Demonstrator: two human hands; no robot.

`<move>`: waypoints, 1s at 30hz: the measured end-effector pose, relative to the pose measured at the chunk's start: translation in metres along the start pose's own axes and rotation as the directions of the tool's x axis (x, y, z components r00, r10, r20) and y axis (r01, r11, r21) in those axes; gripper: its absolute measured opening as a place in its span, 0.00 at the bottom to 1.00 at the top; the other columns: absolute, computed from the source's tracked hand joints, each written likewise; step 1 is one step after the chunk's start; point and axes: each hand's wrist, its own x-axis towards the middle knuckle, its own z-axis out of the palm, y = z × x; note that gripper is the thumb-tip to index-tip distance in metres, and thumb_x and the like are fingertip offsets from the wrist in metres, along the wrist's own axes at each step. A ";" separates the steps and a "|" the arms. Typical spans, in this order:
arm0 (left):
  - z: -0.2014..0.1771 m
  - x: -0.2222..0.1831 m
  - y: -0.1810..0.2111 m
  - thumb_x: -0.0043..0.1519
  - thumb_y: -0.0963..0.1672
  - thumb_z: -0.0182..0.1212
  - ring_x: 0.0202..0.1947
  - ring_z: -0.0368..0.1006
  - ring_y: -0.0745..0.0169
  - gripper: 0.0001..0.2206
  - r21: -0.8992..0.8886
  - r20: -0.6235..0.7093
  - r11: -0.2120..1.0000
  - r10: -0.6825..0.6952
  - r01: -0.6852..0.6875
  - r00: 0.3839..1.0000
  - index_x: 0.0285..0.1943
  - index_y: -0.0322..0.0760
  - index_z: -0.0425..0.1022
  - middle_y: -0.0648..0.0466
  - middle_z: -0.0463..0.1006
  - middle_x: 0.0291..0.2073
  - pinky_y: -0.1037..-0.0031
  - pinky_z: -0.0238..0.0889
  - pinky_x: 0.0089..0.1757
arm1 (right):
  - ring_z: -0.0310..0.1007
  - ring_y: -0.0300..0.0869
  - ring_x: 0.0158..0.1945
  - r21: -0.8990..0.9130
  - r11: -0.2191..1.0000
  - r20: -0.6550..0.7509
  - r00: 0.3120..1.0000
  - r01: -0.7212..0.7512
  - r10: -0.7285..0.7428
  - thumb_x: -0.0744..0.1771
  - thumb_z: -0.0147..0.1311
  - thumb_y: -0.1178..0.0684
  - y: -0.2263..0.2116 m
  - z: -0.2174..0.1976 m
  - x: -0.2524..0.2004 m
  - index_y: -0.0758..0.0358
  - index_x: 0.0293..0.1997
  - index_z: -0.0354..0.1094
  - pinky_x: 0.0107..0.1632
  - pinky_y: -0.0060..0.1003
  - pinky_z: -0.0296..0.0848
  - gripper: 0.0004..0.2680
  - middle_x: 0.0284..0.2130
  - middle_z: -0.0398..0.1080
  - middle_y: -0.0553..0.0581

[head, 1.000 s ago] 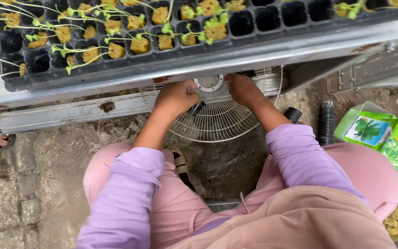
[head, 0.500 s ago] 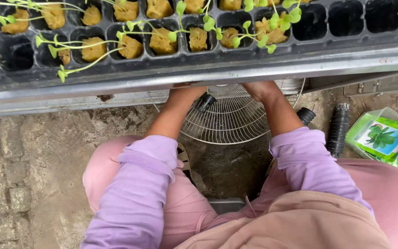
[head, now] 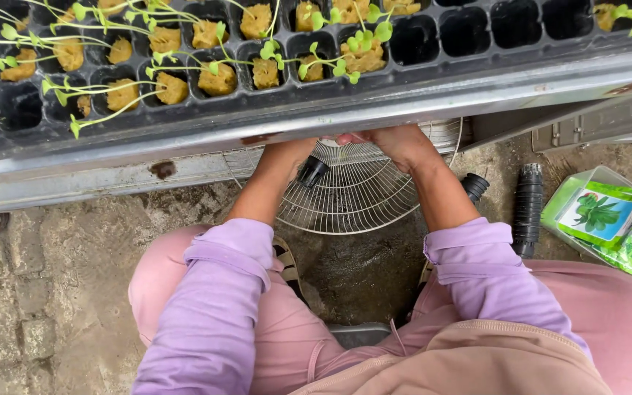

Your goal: The person transplants seedlings from a nursery tray into individual black plastic pots by hand, placing each seedling into a pot and pressing it down, then setting the potted seedling on the floor or a shelf.

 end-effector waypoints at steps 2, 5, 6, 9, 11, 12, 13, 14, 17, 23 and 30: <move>0.017 0.023 -0.033 0.63 0.43 0.59 0.50 0.75 0.57 0.15 -0.241 0.042 0.957 -0.158 0.164 0.987 0.58 0.34 0.74 0.47 0.79 0.51 0.63 0.68 0.50 | 0.81 0.41 0.45 0.025 1.000 0.044 0.999 -0.002 0.001 0.68 0.54 0.56 -0.007 -0.005 -0.002 0.66 0.47 0.77 0.52 0.35 0.81 0.08 0.40 0.80 0.56; -0.003 0.003 0.003 0.61 0.42 0.71 0.29 0.65 0.67 0.09 -0.388 0.237 0.857 -0.263 0.339 0.935 0.45 0.31 0.79 0.52 0.76 0.32 0.73 0.57 0.31 | 0.76 0.39 0.44 -0.139 0.982 -0.015 0.991 0.127 -0.130 0.65 0.61 0.60 0.011 -0.020 -0.001 0.67 0.47 0.75 0.47 0.37 0.78 0.08 0.41 0.78 0.55; -0.012 -0.005 0.017 0.61 0.42 0.71 0.29 0.65 0.67 0.09 -0.391 0.233 0.857 -0.260 0.335 0.937 0.45 0.31 0.79 0.52 0.76 0.32 0.73 0.57 0.31 | 0.76 0.39 0.44 -0.142 0.981 -0.012 0.991 0.131 -0.134 0.65 0.61 0.60 0.009 -0.021 -0.003 0.67 0.47 0.75 0.47 0.37 0.78 0.08 0.41 0.78 0.55; -0.034 -0.026 0.047 0.65 0.44 0.58 0.20 0.61 0.80 0.06 -0.527 0.320 0.764 -0.228 0.373 0.919 0.38 0.38 0.77 0.61 0.79 0.24 0.85 0.47 0.20 | 0.74 0.40 0.45 -0.146 0.968 0.032 0.979 0.204 -0.201 0.64 0.65 0.60 0.000 -0.023 -0.009 0.68 0.48 0.75 0.49 0.38 0.76 0.10 0.43 0.77 0.57; -0.040 -0.032 0.055 0.68 0.45 0.56 0.20 0.60 0.82 0.09 -0.443 0.367 0.809 -0.229 0.386 0.902 0.39 0.36 0.77 0.60 0.77 0.24 0.88 0.46 0.18 | 0.75 0.45 0.41 -0.288 0.950 0.014 0.992 0.124 -0.126 0.63 0.66 0.59 -0.009 -0.022 -0.015 0.69 0.46 0.77 0.45 0.43 0.77 0.10 0.37 0.78 0.61; -0.042 -0.035 0.058 0.68 0.45 0.56 0.20 0.60 0.82 0.09 -0.445 0.365 0.809 -0.229 0.385 0.902 0.39 0.36 0.77 0.60 0.77 0.24 0.88 0.46 0.18 | 0.75 0.45 0.41 -0.289 0.949 0.015 0.992 0.126 -0.127 0.63 0.66 0.59 -0.011 -0.020 -0.015 0.69 0.46 0.77 0.45 0.43 0.77 0.10 0.37 0.78 0.61; -0.045 -0.038 0.062 0.68 0.46 0.56 0.20 0.60 0.81 0.10 -0.446 0.390 0.801 -0.229 0.400 0.892 0.39 0.36 0.77 0.59 0.77 0.24 0.88 0.48 0.18 | 0.77 0.43 0.44 -0.245 0.961 0.014 0.992 0.128 -0.128 0.62 0.67 0.59 -0.012 -0.018 -0.016 0.67 0.46 0.76 0.47 0.41 0.78 0.11 0.39 0.78 0.58; -0.047 -0.041 0.066 0.68 0.47 0.56 0.19 0.60 0.81 0.11 -0.446 0.413 0.793 -0.230 0.416 0.881 0.38 0.35 0.77 0.58 0.78 0.24 0.88 0.49 0.18 | 0.79 0.41 0.47 -0.200 0.971 0.013 0.992 0.129 -0.129 0.61 0.68 0.59 -0.013 -0.016 -0.017 0.66 0.47 0.74 0.50 0.38 0.79 0.12 0.41 0.78 0.56; -0.050 -0.045 0.075 0.68 0.47 0.55 0.19 0.60 0.81 0.11 -0.401 0.405 0.810 -0.261 0.427 0.876 0.40 0.36 0.78 0.58 0.78 0.23 0.89 0.51 0.18 | 0.80 0.44 0.45 0.003 0.975 0.084 0.972 0.221 -0.221 0.66 0.62 0.60 -0.010 -0.019 -0.018 0.69 0.46 0.75 0.49 0.38 0.82 0.07 0.39 0.78 0.60; -0.032 -0.034 0.052 0.64 0.51 0.65 0.31 0.63 0.69 0.17 -0.284 0.344 0.896 -0.237 0.341 0.908 0.49 0.31 0.84 0.51 0.76 0.32 0.79 0.54 0.29 | 0.82 0.44 0.43 0.077 0.993 -0.012 0.996 0.089 -0.088 0.65 0.60 0.62 0.006 -0.023 -0.009 0.68 0.46 0.75 0.49 0.37 0.84 0.07 0.39 0.79 0.61; -0.030 -0.037 0.050 0.47 0.51 0.76 0.67 0.66 0.45 0.34 -0.422 0.295 0.863 -0.160 0.279 0.942 0.62 0.32 0.75 0.38 0.76 0.60 0.58 0.57 0.61 | 0.81 0.45 0.43 0.094 0.980 -0.005 0.984 0.176 -0.176 0.65 0.61 0.63 0.001 -0.015 -0.010 0.70 0.46 0.73 0.48 0.37 0.80 0.07 0.40 0.78 0.62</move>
